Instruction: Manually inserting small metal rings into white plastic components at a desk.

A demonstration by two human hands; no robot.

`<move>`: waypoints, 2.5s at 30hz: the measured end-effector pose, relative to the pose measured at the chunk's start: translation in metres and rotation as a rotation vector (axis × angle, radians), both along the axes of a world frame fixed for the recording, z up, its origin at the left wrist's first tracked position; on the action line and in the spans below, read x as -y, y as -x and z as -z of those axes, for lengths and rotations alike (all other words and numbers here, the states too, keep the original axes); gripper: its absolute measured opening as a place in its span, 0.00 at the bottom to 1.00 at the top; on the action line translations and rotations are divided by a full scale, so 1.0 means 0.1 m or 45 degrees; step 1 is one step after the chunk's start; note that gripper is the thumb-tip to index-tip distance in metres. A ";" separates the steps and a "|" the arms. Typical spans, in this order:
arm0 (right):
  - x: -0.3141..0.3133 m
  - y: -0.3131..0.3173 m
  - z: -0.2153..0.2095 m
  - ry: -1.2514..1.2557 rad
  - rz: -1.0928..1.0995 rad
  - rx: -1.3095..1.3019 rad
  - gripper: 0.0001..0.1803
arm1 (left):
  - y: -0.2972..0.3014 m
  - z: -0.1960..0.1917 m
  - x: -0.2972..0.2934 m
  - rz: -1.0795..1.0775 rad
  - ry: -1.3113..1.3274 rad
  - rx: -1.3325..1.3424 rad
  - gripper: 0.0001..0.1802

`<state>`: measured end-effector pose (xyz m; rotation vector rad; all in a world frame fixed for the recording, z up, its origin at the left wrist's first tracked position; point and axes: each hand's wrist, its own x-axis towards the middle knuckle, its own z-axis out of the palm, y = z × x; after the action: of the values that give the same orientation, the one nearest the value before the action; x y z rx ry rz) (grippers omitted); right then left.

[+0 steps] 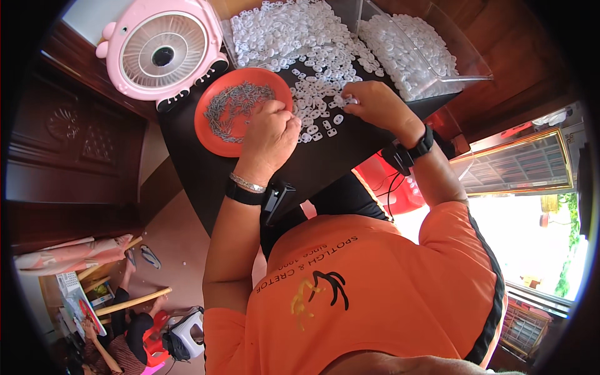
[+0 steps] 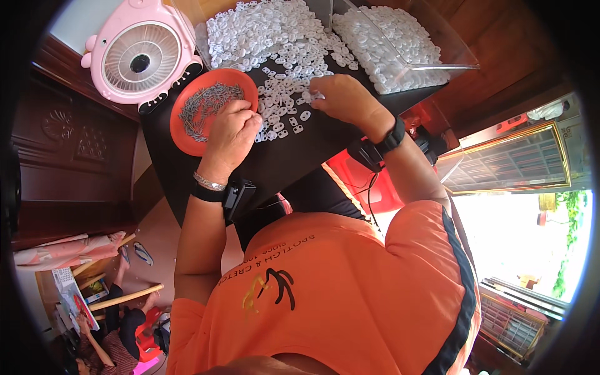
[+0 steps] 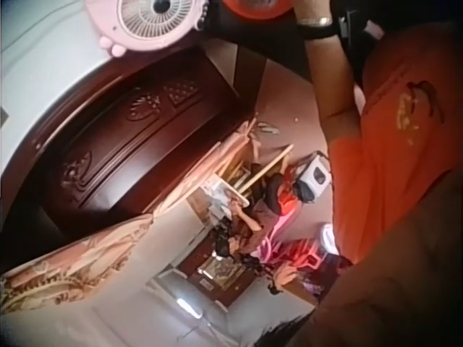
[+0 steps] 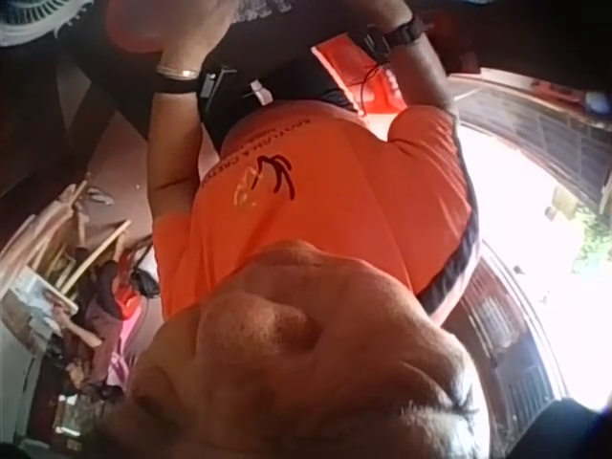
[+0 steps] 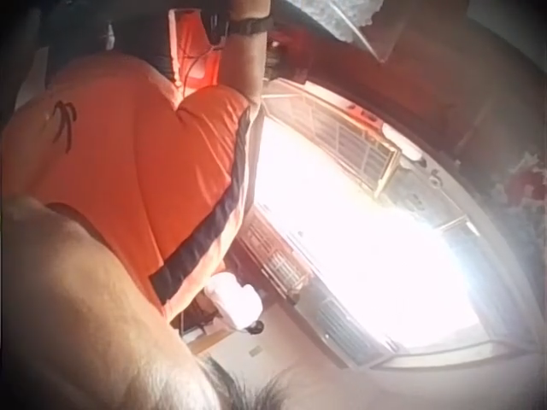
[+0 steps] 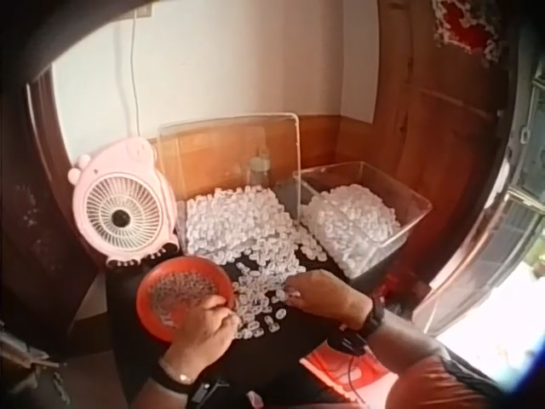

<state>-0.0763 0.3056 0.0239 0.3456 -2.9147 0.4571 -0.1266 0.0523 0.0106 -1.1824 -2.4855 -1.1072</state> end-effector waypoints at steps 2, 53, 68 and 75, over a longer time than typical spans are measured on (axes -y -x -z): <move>-0.01 0.10 0.05 0.001 -0.044 -0.095 0.13 | 0.00 0.00 0.00 -0.005 -0.008 -0.017 0.12; 1.07 1.81 -0.11 -0.274 -0.710 -0.153 0.18 | 0.51 0.10 1.39 -0.802 -0.385 0.877 0.25; 0.92 1.55 0.00 -0.528 -0.759 -0.119 0.18 | 0.16 0.04 1.87 -0.827 -0.698 0.973 0.20; 0.85 1.21 -0.27 -0.519 -0.714 -0.049 0.12 | 0.15 0.06 1.92 -0.844 -0.722 0.992 0.20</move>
<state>-0.1976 0.2206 0.0512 1.2234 -2.8189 -0.0918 -0.1419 -0.1393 0.0044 0.2851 -2.3822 -2.0632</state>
